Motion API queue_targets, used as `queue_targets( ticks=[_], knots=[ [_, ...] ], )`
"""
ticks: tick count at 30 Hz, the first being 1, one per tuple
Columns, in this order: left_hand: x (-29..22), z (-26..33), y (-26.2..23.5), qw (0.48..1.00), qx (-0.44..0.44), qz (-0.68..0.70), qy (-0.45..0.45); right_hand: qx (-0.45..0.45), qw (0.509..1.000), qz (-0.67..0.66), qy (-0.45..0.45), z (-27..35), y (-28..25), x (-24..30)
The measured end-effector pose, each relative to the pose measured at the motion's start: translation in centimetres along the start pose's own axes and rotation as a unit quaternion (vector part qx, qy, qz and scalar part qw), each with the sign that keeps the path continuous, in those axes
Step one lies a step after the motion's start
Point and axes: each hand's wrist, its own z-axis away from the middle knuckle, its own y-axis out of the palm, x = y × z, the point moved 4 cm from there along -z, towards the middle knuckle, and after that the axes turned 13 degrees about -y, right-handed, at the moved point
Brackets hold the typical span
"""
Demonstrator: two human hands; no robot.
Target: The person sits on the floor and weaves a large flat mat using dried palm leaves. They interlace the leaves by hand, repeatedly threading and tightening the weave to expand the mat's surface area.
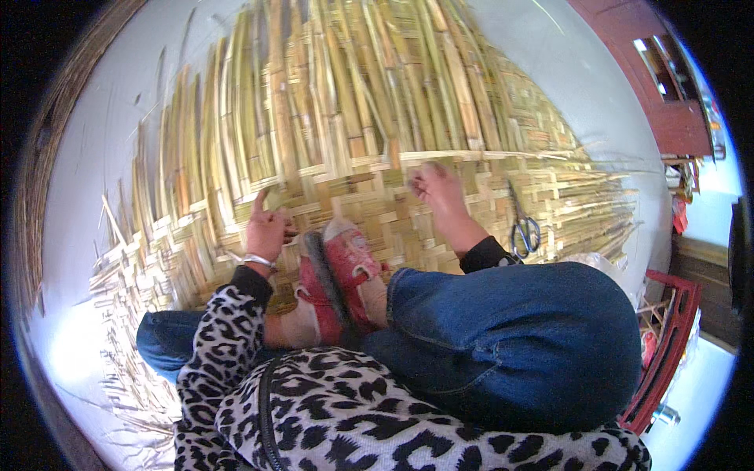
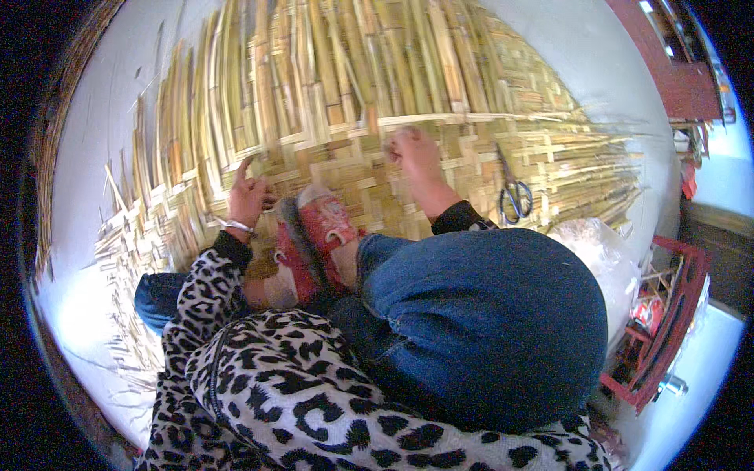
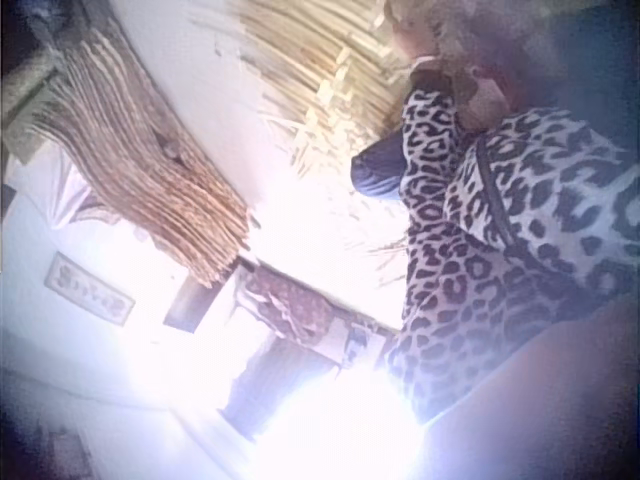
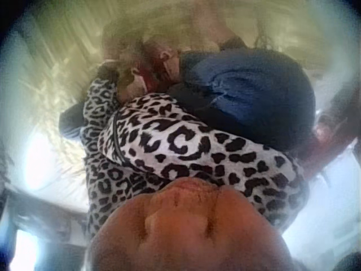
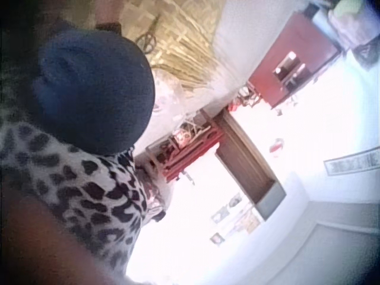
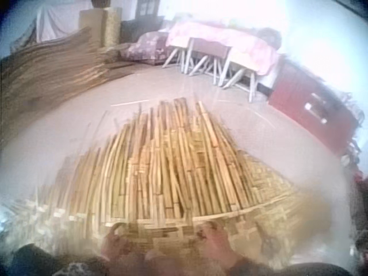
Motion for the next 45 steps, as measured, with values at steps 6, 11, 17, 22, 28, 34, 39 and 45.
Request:
queue_targets(
  ticks=[6, 11, 17, 22, 28, 34, 39, 45],
  knots=[
    [-4.8, -0.7, 4.5, 0.983, -0.071, -0.109, 0.127, -0.134, 0.957, -0.249, 0.067, -3.6, -10.6, 1.2],
    [-11.3, -1.5, 15.8, 0.885, 0.057, -0.331, 0.321, -0.055, 0.974, -0.221, 0.02, -5.0, -12.0, 5.1],
    [-14.2, -2.5, 24.5, 0.798, 0.122, -0.499, 0.313, 0.039, 0.984, -0.175, -0.008, -4.3, -15.3, 12.3],
    [-15.1, -3.6, 24.5, 0.871, 0.094, -0.414, 0.248, 0.146, 0.976, 0.159, 0.026, -6.1, -19.0, 17.3],
    [-13.0, -4.2, 23.8, 0.941, -0.043, -0.281, 0.185, 0.297, 0.919, 0.26, -0.016, -11.7, -13.6, 14.7],
    [-12.6, -3.9, 22.5, 0.971, -0.086, -0.192, 0.114, 0.284, 0.876, 0.33, -0.206, -17.2, -1.1, 8.5],
    [-12.9, -3.5, 22.7, 0.981, -0.059, -0.156, 0.095, 0.259, 0.785, 0.503, -0.254, -18.0, 1.9, 7.3],
    [-12.8, -3.6, 22.8, 0.985, -0.038, -0.123, 0.115, 0.304, 0.838, 0.441, -0.105, -19.3, 2.3, 6.2]
  ],
)
